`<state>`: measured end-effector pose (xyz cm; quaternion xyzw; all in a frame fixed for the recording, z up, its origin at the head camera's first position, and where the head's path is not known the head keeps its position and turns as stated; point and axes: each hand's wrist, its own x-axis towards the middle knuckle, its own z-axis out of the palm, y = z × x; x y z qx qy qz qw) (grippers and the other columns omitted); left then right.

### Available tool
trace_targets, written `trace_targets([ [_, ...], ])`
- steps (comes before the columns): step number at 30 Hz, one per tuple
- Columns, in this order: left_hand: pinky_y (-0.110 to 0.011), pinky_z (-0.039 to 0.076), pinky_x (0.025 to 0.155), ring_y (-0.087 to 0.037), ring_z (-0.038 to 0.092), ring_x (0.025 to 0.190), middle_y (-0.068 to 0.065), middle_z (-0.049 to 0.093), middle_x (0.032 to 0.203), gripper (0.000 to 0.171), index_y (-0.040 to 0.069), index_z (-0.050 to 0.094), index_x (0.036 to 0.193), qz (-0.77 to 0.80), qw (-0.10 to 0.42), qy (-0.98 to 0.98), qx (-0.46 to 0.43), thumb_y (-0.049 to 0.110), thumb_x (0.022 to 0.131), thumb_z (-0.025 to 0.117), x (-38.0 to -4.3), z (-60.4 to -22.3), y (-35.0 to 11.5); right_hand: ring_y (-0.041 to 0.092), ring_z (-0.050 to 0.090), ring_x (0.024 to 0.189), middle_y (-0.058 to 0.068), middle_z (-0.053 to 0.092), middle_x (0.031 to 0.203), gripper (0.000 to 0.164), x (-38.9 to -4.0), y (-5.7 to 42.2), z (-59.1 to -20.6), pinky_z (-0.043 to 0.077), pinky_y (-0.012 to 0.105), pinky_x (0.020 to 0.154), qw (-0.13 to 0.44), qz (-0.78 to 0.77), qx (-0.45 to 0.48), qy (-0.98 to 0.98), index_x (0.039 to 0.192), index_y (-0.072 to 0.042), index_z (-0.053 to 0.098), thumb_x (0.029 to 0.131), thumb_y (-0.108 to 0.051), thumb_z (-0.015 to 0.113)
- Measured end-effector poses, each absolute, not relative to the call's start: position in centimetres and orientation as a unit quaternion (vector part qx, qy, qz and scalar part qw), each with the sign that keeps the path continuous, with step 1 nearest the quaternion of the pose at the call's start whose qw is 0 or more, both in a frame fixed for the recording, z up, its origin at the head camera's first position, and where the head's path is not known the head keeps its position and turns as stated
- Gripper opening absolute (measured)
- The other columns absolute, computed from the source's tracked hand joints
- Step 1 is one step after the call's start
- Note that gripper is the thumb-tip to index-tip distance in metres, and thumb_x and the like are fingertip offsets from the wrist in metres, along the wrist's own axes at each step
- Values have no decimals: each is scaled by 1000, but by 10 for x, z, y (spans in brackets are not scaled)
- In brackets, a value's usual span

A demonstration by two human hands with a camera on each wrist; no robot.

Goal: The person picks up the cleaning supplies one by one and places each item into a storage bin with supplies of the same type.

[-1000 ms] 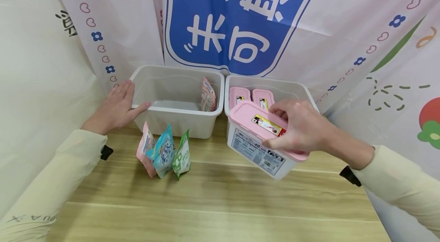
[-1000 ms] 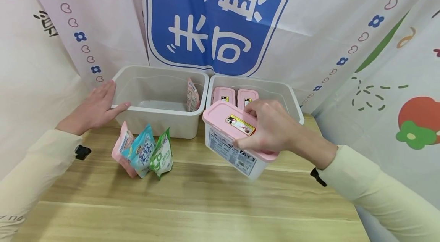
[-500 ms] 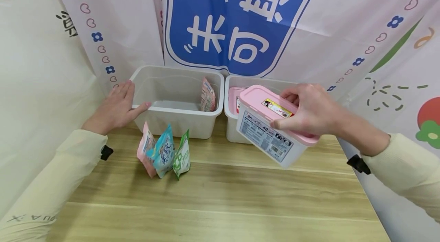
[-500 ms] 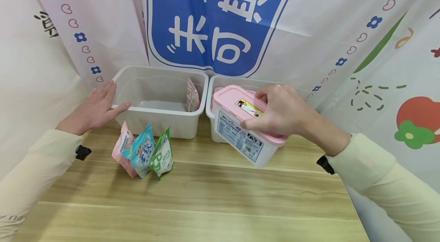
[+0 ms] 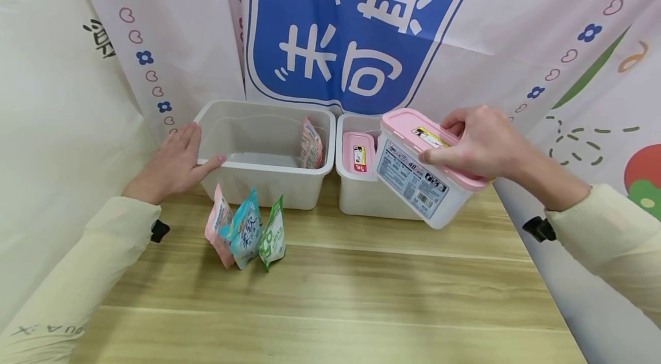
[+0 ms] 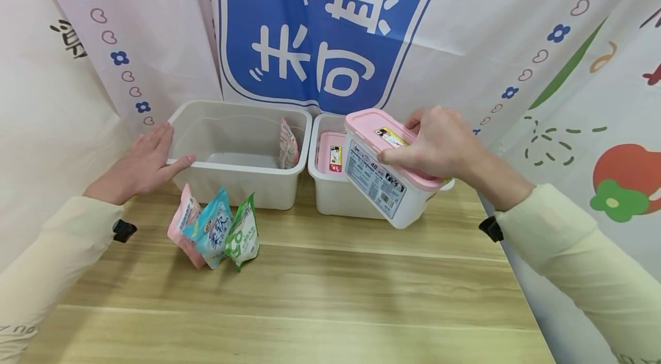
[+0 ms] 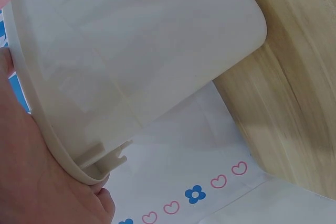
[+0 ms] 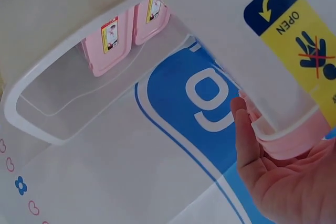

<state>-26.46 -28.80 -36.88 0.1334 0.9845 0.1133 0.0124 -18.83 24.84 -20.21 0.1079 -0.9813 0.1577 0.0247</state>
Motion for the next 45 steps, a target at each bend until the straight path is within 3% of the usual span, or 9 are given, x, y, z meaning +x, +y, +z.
trace_targets([
  [8,-67,-1,132,-55,-6,161,-33,-14,172,106,-11,-10,162,120,15,984,131,70,107,30,-265,-369,-289,22,72,64,20,77,93,69,-204,262,-201,58,33,52,26,166,77,-983,120,4,71,85,-54,83],
  [20,-67,0,132,-54,-6,161,-33,-14,172,106,-11,-9,162,119,13,984,132,70,107,30,-266,-371,-290,23,73,63,21,77,93,82,-228,282,-202,59,34,52,28,163,21,-986,120,3,69,82,-70,77],
  [33,-66,-1,132,-53,-7,161,-33,-13,172,106,-11,-9,162,120,16,984,132,70,107,30,-265,-370,-290,25,73,61,16,76,84,79,-249,290,-206,59,33,53,28,167,-20,-985,104,0,71,82,-76,73],
  [45,-65,-1,132,-53,-5,162,-33,-12,172,106,-12,-7,162,120,15,984,132,70,106,30,-264,-369,-289,25,74,61,18,75,84,78,-268,295,-217,58,31,52,47,179,-50,-981,100,1,67,83,-74,72],
])
